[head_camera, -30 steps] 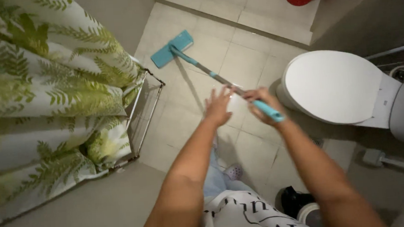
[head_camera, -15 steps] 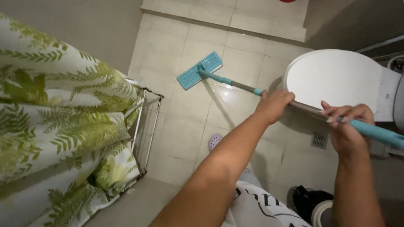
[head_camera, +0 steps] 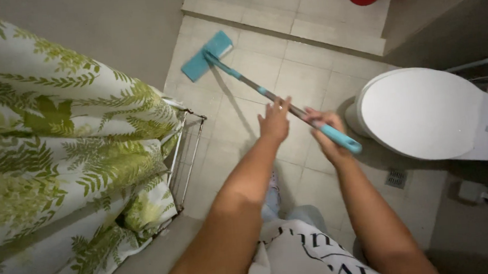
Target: The person rinses a flat mop using a handheld bidet sprayer in a bathroom, then mops the tiled floor around the toilet and sink. The person moves the mop back and forth to clean the floor surface.
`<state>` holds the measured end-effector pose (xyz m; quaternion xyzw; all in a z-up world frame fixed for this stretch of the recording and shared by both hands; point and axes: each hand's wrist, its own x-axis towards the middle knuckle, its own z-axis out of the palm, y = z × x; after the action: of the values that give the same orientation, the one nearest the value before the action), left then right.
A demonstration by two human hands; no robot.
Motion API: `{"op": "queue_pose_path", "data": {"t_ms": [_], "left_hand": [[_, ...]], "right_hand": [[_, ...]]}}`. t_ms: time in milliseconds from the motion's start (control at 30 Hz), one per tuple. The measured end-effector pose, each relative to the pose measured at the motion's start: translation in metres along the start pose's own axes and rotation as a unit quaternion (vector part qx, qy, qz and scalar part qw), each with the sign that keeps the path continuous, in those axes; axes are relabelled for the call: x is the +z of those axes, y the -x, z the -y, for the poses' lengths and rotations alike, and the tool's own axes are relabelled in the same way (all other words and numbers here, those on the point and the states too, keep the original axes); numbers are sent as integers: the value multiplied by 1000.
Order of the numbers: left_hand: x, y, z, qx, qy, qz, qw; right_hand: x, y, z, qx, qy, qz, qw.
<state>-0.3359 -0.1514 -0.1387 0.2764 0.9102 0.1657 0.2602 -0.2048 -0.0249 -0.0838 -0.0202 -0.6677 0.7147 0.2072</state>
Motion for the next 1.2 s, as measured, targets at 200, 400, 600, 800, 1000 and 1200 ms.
{"op": "queue_pose_path", "data": {"t_ms": [200, 400, 600, 800, 1000, 1200], "left_hand": [[-42, 5, 43, -68, 37, -57, 995], [-60, 0, 49, -51, 24, -33, 998], [-37, -6, -8, -13, 42, 32, 999], [-33, 6, -97, 71, 78, 54, 993], [-18, 20, -146, 190, 98, 55, 975], [16, -7, -167, 256, 88, 47, 961]], "right_hand": [[54, -71, -58, -42, -32, 72, 996], [39, -82, -25, -65, 23, 146, 987], [-44, -64, -13, -60, 44, 130, 989], [-88, -46, 106, 39, 93, 1, 995], [-133, 0, 135, -22, -53, -154, 986], [-164, 8, 140, -104, -90, -264, 955]]}}
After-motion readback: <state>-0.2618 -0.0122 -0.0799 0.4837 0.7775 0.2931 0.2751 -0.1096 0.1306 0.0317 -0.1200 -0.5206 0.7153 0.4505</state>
